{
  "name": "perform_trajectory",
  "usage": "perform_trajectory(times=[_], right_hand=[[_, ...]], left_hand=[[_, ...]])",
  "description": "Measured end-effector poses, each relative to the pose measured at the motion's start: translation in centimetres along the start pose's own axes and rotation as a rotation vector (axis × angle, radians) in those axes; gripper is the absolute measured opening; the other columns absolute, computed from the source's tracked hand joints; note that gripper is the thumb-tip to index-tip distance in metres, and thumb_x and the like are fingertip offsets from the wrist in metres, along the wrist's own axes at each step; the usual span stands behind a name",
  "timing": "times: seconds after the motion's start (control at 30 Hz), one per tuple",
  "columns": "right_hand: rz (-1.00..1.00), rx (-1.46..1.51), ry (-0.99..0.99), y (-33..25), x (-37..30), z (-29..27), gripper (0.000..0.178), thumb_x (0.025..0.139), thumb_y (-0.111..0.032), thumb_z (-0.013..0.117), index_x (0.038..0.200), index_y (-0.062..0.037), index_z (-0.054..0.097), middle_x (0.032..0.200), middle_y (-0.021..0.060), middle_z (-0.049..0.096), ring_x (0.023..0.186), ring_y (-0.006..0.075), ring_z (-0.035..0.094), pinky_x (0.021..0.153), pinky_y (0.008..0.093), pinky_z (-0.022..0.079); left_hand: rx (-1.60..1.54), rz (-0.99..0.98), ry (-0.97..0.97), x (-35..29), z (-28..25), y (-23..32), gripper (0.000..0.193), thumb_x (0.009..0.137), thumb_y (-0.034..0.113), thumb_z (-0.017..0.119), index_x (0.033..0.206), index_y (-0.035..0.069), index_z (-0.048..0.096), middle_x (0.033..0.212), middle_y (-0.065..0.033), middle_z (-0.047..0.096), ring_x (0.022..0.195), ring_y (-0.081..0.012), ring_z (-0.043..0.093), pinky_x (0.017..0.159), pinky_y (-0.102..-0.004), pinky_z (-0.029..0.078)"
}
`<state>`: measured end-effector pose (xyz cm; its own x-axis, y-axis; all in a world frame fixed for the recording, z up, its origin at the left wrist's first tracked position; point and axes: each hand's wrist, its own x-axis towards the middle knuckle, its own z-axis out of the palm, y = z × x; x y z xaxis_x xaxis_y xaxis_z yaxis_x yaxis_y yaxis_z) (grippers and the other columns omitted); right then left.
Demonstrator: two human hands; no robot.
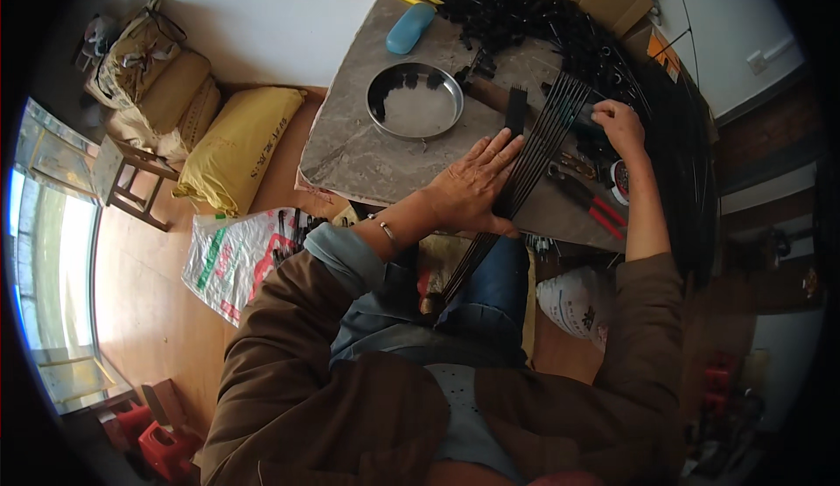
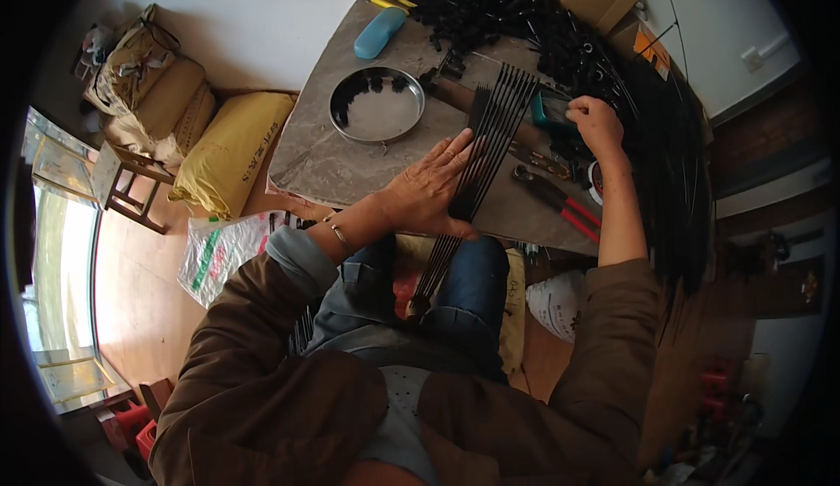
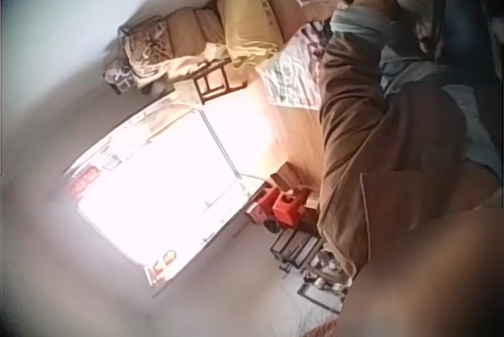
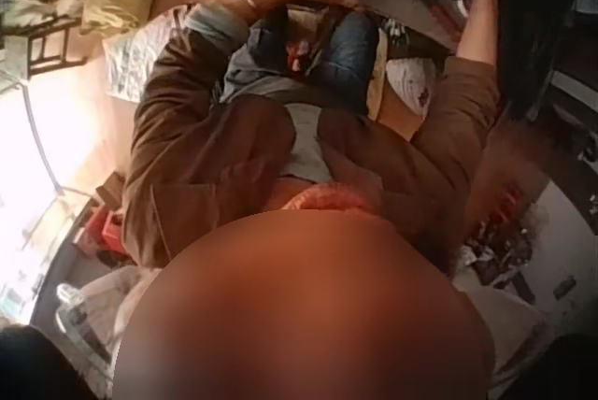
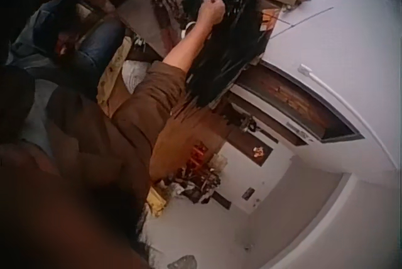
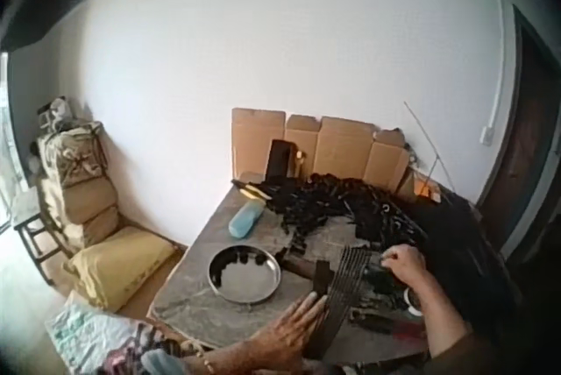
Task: Attach plastic components and caps to umbrella ribs using pliers.
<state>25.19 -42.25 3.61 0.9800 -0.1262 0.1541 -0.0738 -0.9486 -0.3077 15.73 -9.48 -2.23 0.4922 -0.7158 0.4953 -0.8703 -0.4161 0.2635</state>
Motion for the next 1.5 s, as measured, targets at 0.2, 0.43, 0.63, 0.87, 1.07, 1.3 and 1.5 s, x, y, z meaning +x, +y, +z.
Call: perform_trajectory(times=[0.2,0.43,0.63,0.87,1.07,1.3,1.5], right_hand=[[-0.153,-0.181,0.097,-1.2,-0.1,-0.7,0.013,0.079,-0.022,0.066,0.087,-0.0129,0.067,0.085,0.0033,0.063,0.083,0.0254,0.062,0.073,0.0358,0.046],[-0.294,-0.170,0.261,-2.9,0.5,-1.8,0.009,0.082,-0.019,0.065,0.084,-0.0107,0.067,0.086,0.0032,0.064,0.082,0.0252,0.062,0.072,0.0344,0.048],[-0.672,0.137,0.161,-10.6,-0.8,3.5,0.012,0.083,-0.010,0.061,0.093,-0.0067,0.066,0.088,0.0088,0.065,0.083,0.0268,0.063,0.075,0.0322,0.050],[-0.555,0.126,0.068,-10.9,-0.8,4.3,0.010,0.080,-0.001,0.059,0.088,-0.0046,0.065,0.083,0.0097,0.063,0.076,0.0265,0.062,0.070,0.0333,0.050],[-0.613,0.142,0.085,-9.9,-0.2,4.9,0.011,0.079,0.000,0.061,0.088,-0.0053,0.066,0.079,0.0100,0.063,0.072,0.0266,0.062,0.067,0.0338,0.050],[-0.678,0.134,0.087,-10.1,0.1,4.9,0.013,0.079,0.001,0.061,0.090,-0.0049,0.066,0.079,0.0092,0.063,0.073,0.0256,0.061,0.068,0.0334,0.050],[-0.602,0.148,0.038,-11.0,-0.3,4.7,0.012,0.081,0.001,0.060,0.091,-0.0033,0.066,0.082,0.0097,0.063,0.076,0.0254,0.061,0.071,0.0331,0.049]], left_hand=[[-0.013,-0.046,-0.036,-0.5,-0.3,-0.6,0.103,0.068,0.068,0.062,0.133,-0.009,0.041,0.147,-0.0242,0.028,0.140,-0.0382,0.018,0.114,-0.0478,0.017],[-0.008,-0.088,-0.040,-1.3,-1.3,-0.9,0.096,0.069,0.066,0.063,0.134,-0.002,0.043,0.147,-0.0220,0.029,0.140,-0.0382,0.020,0.113,-0.0511,0.017],[-0.027,-0.106,-0.042,-1.5,-1.4,-1.1,0.094,0.069,0.065,0.064,0.133,-0.001,0.046,0.147,-0.0211,0.030,0.140,-0.0375,0.021,0.112,-0.0504,0.018],[-0.059,-0.129,-0.098,-1.3,-1.7,-1.1,0.101,0.067,0.067,0.065,0.138,-0.001,0.040,0.150,-0.0169,0.025,0.142,-0.0339,0.017,0.113,-0.0508,0.016],[-0.064,-0.133,-0.075,-1.5,-1.5,-1.2,0.102,0.066,0.069,0.063,0.137,0.000,0.041,0.150,-0.0157,0.026,0.142,-0.0333,0.018,0.113,-0.0523,0.016],[-0.061,-0.138,-0.087,-1.4,-1.6,-1.2,0.103,0.066,0.072,0.061,0.138,0.000,0.040,0.151,-0.0155,0.026,0.142,-0.0328,0.017,0.113,-0.0521,0.015],[-0.061,-0.142,-0.082,-1.4,-1.5,-1.2,0.103,0.066,0.073,0.060,0.138,0.000,0.040,0.151,-0.0149,0.025,0.142,-0.0326,0.016,0.113,-0.0516,0.015]])
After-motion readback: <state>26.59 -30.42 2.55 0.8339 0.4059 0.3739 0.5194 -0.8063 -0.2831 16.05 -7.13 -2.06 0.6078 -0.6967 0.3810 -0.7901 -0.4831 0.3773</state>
